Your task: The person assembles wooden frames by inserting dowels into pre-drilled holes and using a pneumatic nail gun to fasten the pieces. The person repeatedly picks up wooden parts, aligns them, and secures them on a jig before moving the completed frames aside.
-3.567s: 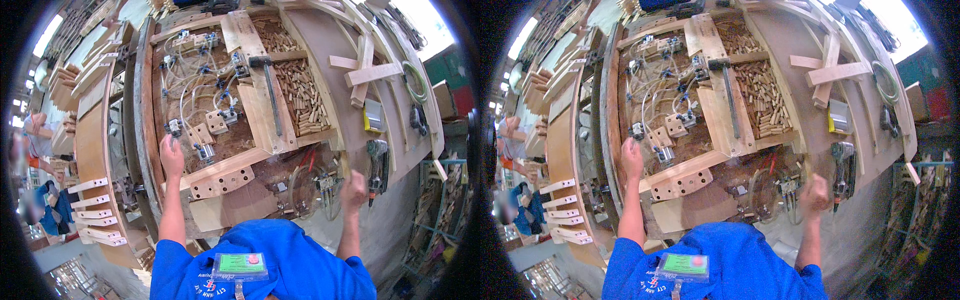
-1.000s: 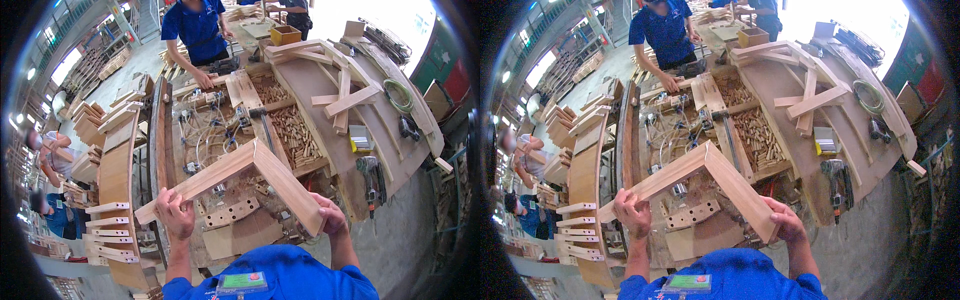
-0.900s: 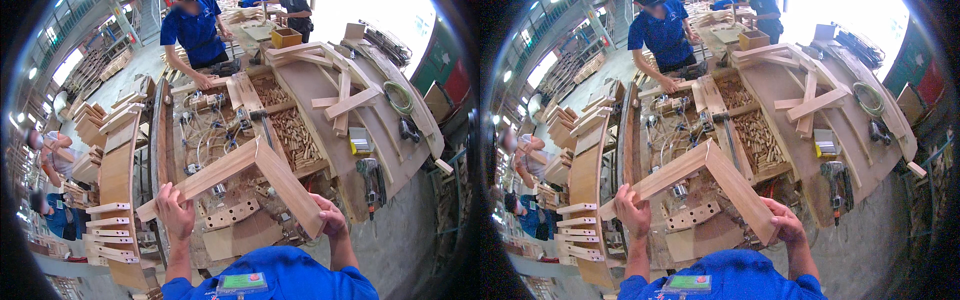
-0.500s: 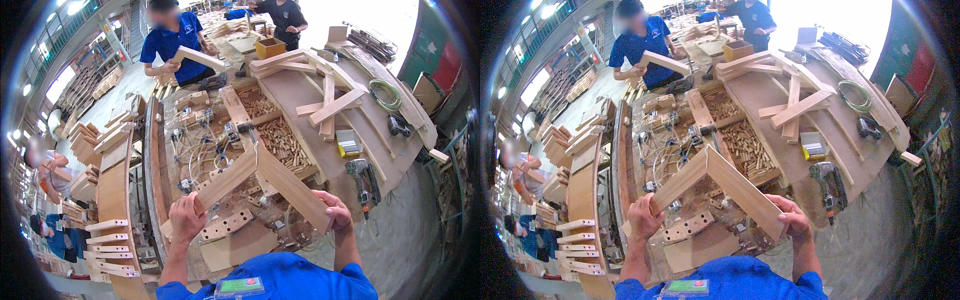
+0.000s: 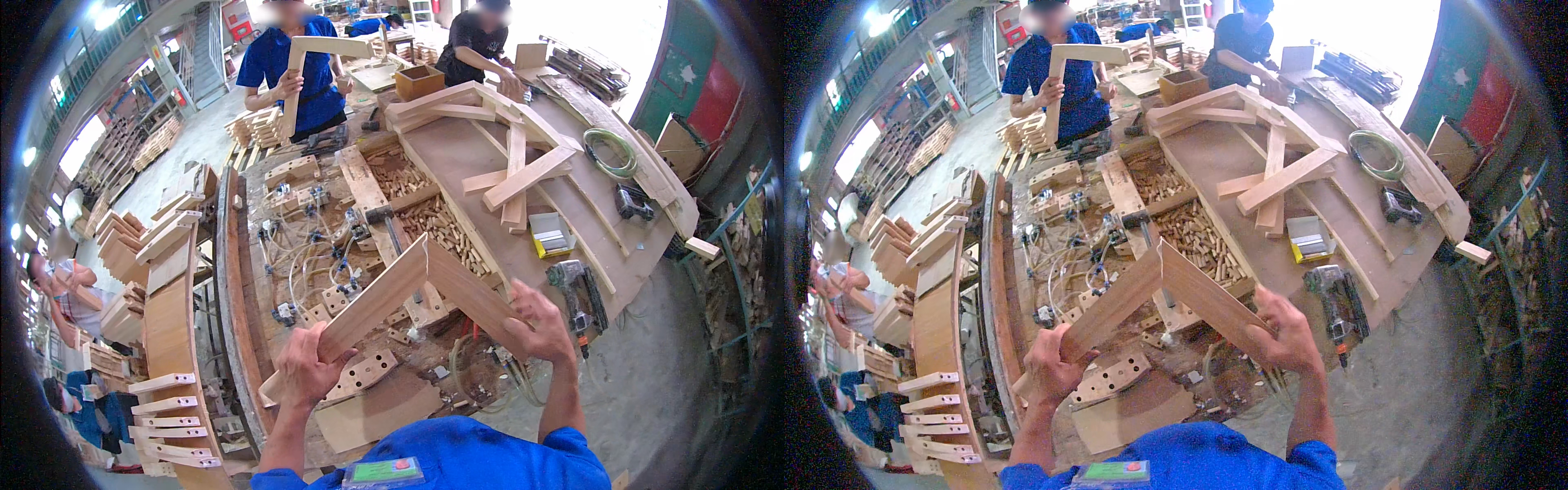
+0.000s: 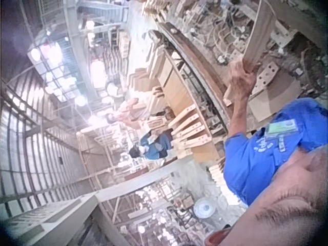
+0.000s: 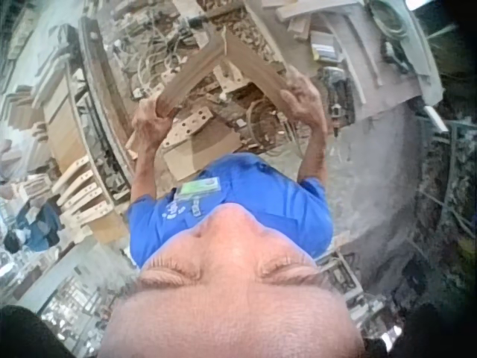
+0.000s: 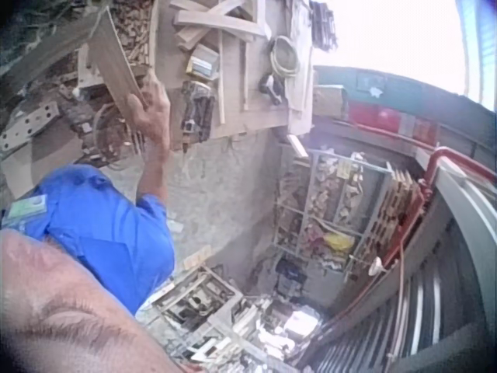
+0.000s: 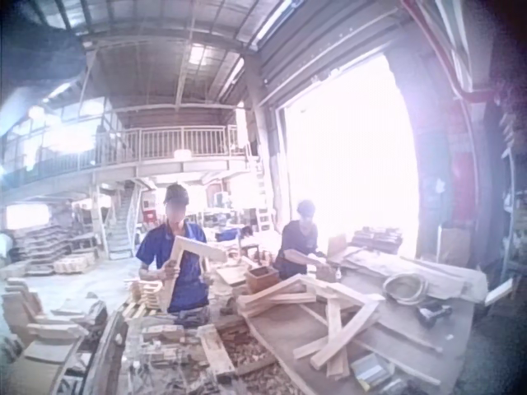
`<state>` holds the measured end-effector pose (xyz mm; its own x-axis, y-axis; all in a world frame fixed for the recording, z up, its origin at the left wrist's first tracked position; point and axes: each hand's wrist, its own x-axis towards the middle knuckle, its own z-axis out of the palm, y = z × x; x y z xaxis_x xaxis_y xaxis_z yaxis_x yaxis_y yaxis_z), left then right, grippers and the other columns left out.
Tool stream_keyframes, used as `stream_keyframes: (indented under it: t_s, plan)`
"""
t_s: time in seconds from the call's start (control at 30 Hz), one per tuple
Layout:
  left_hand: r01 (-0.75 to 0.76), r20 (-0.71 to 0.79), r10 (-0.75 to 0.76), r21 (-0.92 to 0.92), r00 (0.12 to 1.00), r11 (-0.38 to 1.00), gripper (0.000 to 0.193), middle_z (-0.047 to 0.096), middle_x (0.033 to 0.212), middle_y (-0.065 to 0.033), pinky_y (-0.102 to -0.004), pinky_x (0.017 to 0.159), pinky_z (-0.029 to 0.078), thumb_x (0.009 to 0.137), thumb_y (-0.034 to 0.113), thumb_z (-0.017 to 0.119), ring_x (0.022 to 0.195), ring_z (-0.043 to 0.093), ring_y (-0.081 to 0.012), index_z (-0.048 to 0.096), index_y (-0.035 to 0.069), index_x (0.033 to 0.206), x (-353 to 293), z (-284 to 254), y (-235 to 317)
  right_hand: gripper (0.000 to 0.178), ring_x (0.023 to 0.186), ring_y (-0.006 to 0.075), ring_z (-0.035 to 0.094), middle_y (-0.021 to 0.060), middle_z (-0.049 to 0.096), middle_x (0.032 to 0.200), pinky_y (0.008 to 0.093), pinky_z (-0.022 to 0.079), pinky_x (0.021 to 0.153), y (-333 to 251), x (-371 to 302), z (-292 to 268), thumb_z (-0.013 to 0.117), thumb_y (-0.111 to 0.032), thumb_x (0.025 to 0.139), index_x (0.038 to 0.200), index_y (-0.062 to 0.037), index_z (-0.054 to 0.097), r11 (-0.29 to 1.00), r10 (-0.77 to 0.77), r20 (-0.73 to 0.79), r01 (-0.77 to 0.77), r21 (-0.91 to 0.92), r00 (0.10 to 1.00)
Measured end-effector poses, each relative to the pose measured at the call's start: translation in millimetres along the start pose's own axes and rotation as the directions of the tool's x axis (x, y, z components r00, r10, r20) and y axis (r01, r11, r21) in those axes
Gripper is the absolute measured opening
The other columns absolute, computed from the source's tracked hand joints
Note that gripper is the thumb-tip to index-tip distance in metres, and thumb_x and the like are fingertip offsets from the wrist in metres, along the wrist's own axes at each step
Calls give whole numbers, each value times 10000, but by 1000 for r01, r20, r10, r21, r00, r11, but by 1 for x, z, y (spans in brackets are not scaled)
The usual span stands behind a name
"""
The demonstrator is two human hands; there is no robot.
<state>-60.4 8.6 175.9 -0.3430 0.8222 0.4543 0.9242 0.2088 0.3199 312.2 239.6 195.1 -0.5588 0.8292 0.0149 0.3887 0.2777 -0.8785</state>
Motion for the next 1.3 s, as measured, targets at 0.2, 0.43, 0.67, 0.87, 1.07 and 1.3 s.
stream_keyframes:
  t_s: [0.2,0.43,0.67,0.87,1.07,1.3]
  plan:
    - [-36,-41,35,-12,999,999,753,638,971,-117,-471,707,549,765,576,892,857,669,-327,642,103,1295,9,1,20,856,1393,437,504,256,396,1614,569,405,1151,-73,43,37,859,-349,812,1584,-223,514,618,-566,0,424,-662,824]
    - [-16,-107,15,-14,994,1000,768,628,975,-98,-469,687,533,716,500,948,838,656,-304,646,104,1301,17,-21,38,771,1317,385,572,232,436,1583,503,521,1020,-93,62,36,811,-262,872,1582,-328,518,519,-661,20,476,-711,750]
    - [-14,-92,12,-25,996,1000,818,698,1030,-149,-478,738,566,694,466,974,883,688,-366,633,69,1322,16,-34,41,525,1183,362,658,216,520,1510,478,573,933,-98,60,38,687,-166,975,1475,-322,653,470,-720,4,493,-732,694]
    - [19,-68,-24,-80,997,997,812,683,1018,-135,-457,726,569,708,506,958,886,691,-339,642,76,1320,10,-35,41,468,1235,366,643,193,545,1486,468,580,934,-101,53,40,693,-130,955,1380,-322,725,435,-766,2,522,-734,642]
    - [59,-28,-62,-107,998,993,810,672,1012,-130,-455,732,575,707,504,957,887,697,-322,645,87,1327,5,-34,43,313,1316,397,613,198,570,1468,509,552,1042,-98,49,40,778,-95,855,1150,-185,832,410,-766,62,560,-720,640]
    - [183,65,-173,-238,983,954,766,710,1039,-134,-443,793,592,739,472,964,949,721,-299,661,62,1310,-2,-19,38,341,1329,408,589,157,554,1501,557,500,1079,-114,25,38,772,-178,882,1220,-220,779,342,-818,27,523,-781,574]
